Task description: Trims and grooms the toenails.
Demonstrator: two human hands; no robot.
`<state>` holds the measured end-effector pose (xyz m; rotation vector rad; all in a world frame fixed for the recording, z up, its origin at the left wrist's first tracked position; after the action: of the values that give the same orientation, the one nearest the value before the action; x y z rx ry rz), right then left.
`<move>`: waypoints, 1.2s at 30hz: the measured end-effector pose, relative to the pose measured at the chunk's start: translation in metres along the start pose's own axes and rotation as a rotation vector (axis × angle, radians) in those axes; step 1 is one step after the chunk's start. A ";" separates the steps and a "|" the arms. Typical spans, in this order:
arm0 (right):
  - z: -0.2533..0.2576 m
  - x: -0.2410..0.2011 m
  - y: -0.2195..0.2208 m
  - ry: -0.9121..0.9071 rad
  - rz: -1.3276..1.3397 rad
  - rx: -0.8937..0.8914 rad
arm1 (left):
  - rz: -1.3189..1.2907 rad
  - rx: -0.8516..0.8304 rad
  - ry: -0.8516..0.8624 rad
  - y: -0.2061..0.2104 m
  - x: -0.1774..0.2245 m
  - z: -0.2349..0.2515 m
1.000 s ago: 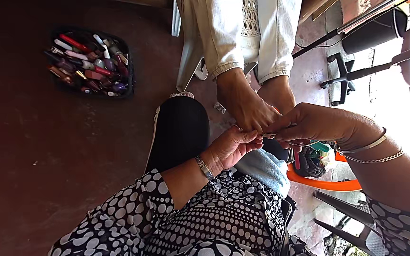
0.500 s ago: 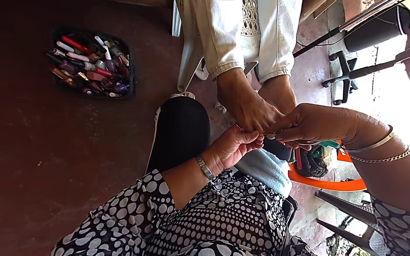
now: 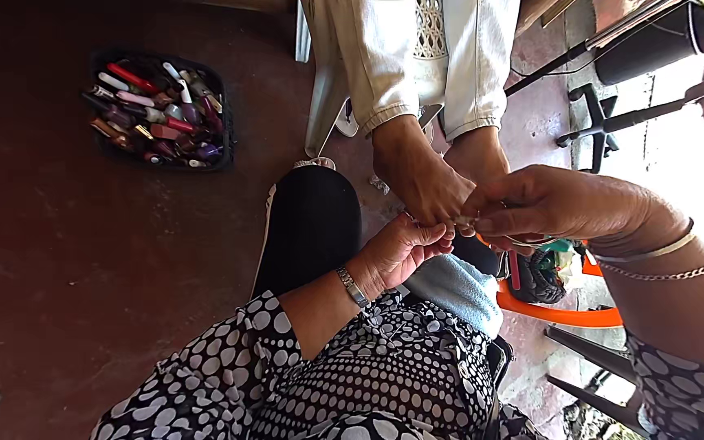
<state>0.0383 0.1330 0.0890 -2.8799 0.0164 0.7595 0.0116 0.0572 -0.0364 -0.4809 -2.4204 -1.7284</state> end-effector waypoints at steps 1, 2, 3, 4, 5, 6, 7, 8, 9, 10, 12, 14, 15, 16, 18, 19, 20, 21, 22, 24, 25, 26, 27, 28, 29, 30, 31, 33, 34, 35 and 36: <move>0.000 -0.007 0.003 -0.082 0.142 0.031 | -0.004 -0.008 0.001 0.000 0.000 0.000; 0.001 -0.012 0.007 -0.130 0.295 0.066 | -0.013 -0.019 0.007 0.001 0.000 0.000; 0.006 -0.014 0.014 -0.148 0.428 0.109 | -0.015 -0.030 0.017 0.001 0.000 0.000; 0.012 -0.013 0.020 -0.136 0.524 0.163 | -0.011 -0.032 0.028 0.001 0.001 0.000; 0.021 -0.008 0.023 -0.107 0.574 0.220 | -0.008 -0.030 0.036 0.000 0.001 0.000; 0.028 -0.001 0.019 -0.087 0.586 0.326 | -0.001 -0.025 0.035 -0.001 0.001 0.000; 0.031 0.004 0.008 -0.112 0.575 0.479 | 0.006 -0.024 0.029 -0.001 0.000 0.001; 0.028 0.005 -0.008 -0.189 0.564 0.647 | 0.011 -0.013 0.024 -0.002 -0.001 0.001; 0.020 0.004 -0.023 -0.297 0.566 0.793 | 0.010 -0.007 0.022 -0.002 -0.002 0.001; 0.011 0.001 -0.035 -0.408 0.596 0.889 | 0.008 -0.014 0.020 -0.002 -0.003 0.001; 0.003 0.000 -0.040 -0.527 0.728 0.961 | 0.006 -0.014 0.026 -0.002 -0.002 0.000; 0.011 0.009 -0.019 -0.414 0.737 0.853 | 0.028 -0.028 0.037 -0.002 -0.001 -0.001; 0.016 0.013 -0.004 -0.286 0.716 0.744 | 0.039 -0.035 0.044 -0.002 -0.001 0.000; 0.019 0.014 0.011 -0.144 0.678 0.600 | 0.040 -0.039 0.050 -0.002 -0.001 0.000; 0.023 0.011 0.026 0.007 0.616 0.275 | 0.044 -0.033 0.056 -0.001 0.000 0.001; 0.020 0.007 0.021 0.001 0.589 0.238 | 0.039 -0.024 0.052 -0.002 0.000 0.001; 0.014 0.001 0.010 -0.055 0.569 0.295 | 0.038 -0.019 0.044 -0.003 -0.001 0.002; 0.008 -0.005 -0.005 -0.136 0.578 0.412 | 0.033 -0.021 0.034 -0.004 -0.003 0.002; 0.003 -0.008 -0.017 -0.233 0.619 0.534 | 0.032 -0.018 0.032 -0.004 -0.004 0.003; 0.006 -0.008 -0.024 -0.387 0.697 0.662 | 0.033 -0.030 0.036 -0.003 -0.003 0.002; 0.011 -0.004 -0.015 -0.392 0.679 0.643 | 0.033 -0.036 0.044 -0.003 -0.002 0.001; 0.017 0.002 -0.001 -0.340 0.633 0.561 | 0.043 -0.043 0.052 -0.003 -0.001 0.000; 0.023 0.008 0.013 -0.273 0.553 0.432 | 0.057 -0.040 0.063 -0.004 0.000 0.000; 0.025 0.009 0.026 -0.199 0.425 0.255 | 0.068 -0.033 0.069 -0.004 0.001 -0.001; 0.022 0.010 0.038 -0.127 0.272 0.078 | 0.079 -0.018 0.063 -0.004 0.002 -0.002; 0.014 0.009 0.043 -0.081 0.119 -0.047 | 0.091 -0.012 0.050 -0.004 0.002 -0.003; 0.006 0.008 0.041 -0.049 0.019 -0.090 | 0.095 -0.007 0.040 -0.004 0.002 -0.003; -0.008 0.004 0.022 -0.014 -0.112 0.023 | 0.082 0.006 0.027 -0.004 0.000 -0.003; -0.012 0.004 0.012 0.010 -0.166 0.095 | 0.073 0.015 0.025 -0.004 0.000 -0.002; -0.014 0.005 0.005 0.048 -0.218 0.143 | 0.062 0.018 0.025 -0.004 0.000 -0.001; -0.013 0.008 0.000 0.105 -0.267 0.161 | 0.049 0.013 0.022 -0.003 0.000 0.000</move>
<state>0.0513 0.1312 0.0964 -2.6911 -0.2758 0.5306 0.0110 0.0559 -0.0392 -0.5129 -2.3823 -1.6889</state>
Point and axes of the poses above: each hand's wrist, its own z-axis towards the middle knuckle, its own y-axis out of the palm, x = y × z, the point moved 9 cm from there along z, towards the middle knuckle, and after that the axes turned 11 degrees about y, right-handed, at the moved point
